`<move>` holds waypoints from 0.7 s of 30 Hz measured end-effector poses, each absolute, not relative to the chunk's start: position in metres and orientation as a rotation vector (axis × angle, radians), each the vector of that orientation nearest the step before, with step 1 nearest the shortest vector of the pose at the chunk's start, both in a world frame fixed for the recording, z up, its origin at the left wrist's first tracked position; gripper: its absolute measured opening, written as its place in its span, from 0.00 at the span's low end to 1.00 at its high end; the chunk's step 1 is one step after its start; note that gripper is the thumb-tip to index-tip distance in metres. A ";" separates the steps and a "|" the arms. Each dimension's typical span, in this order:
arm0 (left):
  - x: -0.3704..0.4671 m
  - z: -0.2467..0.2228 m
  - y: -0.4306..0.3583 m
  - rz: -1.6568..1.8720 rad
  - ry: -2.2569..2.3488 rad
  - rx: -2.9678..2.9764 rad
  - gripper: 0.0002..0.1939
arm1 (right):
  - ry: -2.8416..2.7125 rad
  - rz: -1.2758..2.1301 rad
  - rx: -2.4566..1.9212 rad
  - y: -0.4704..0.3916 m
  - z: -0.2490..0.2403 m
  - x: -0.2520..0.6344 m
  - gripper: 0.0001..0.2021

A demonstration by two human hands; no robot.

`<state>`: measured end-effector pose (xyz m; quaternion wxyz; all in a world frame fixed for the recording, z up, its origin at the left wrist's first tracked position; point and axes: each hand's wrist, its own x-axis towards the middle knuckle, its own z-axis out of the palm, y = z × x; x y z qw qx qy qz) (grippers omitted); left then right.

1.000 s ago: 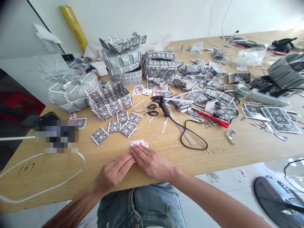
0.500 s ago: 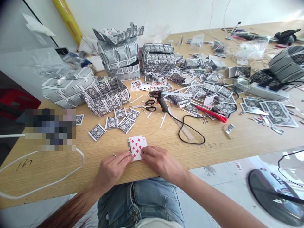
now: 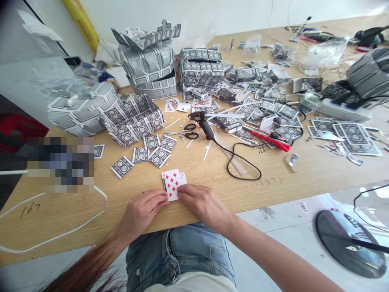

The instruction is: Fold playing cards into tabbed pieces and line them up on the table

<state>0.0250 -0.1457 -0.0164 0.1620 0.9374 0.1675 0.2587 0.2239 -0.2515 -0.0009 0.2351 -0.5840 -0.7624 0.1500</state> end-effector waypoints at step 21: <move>0.044 -0.009 -0.158 0.528 1.070 2.484 0.05 | -1.622 0.730 -2.174 -0.224 0.017 0.211 0.04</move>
